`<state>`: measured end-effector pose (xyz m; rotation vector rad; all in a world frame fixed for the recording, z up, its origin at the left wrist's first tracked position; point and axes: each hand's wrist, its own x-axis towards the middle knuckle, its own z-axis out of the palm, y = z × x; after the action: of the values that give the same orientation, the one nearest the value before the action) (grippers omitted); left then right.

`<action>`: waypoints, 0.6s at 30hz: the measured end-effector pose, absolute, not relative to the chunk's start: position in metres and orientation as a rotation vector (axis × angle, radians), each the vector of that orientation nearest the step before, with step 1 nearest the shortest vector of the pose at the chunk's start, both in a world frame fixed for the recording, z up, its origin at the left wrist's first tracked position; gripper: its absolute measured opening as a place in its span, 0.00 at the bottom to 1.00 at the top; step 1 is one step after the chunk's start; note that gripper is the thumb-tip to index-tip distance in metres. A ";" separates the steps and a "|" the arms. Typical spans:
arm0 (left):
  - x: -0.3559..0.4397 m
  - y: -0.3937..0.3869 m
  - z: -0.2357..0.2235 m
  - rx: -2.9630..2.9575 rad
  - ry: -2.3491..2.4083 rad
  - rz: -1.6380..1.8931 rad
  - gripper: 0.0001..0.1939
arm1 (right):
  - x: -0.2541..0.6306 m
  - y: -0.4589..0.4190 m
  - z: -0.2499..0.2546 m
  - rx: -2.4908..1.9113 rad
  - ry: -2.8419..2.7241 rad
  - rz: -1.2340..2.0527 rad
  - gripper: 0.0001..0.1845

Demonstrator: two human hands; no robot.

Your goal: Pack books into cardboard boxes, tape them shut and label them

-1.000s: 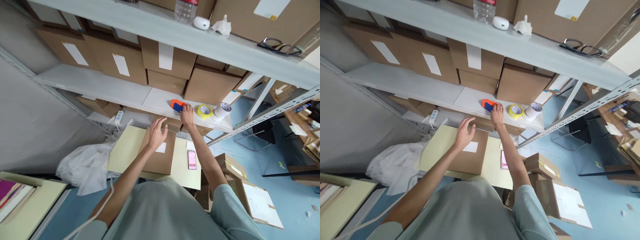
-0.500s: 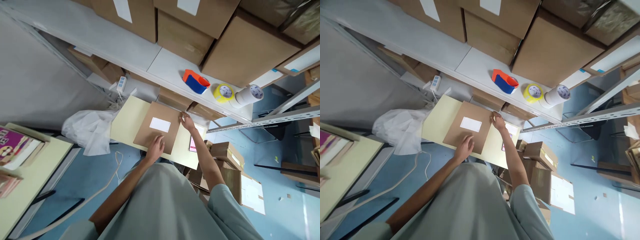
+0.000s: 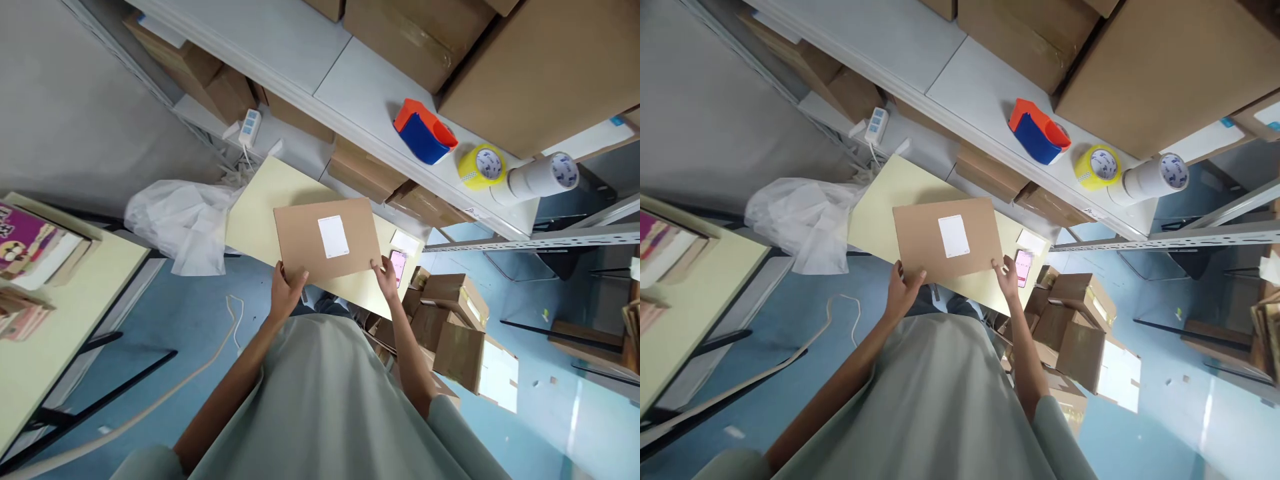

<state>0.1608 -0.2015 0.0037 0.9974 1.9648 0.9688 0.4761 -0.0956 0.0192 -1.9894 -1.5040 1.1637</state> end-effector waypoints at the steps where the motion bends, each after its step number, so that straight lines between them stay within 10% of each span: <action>1: 0.158 -0.201 0.002 0.892 1.944 0.952 0.41 | 0.472 -0.106 0.019 -1.967 -1.474 1.219 0.49; 18: 0.067 -0.128 0.002 0.859 1.596 0.798 0.30 | 0.393 -0.185 0.014 -1.846 -0.912 1.417 0.52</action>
<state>0.0669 -0.1281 0.0021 0.8593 1.5960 0.7977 0.3932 -0.1853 0.0141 -1.8459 -0.9123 1.4166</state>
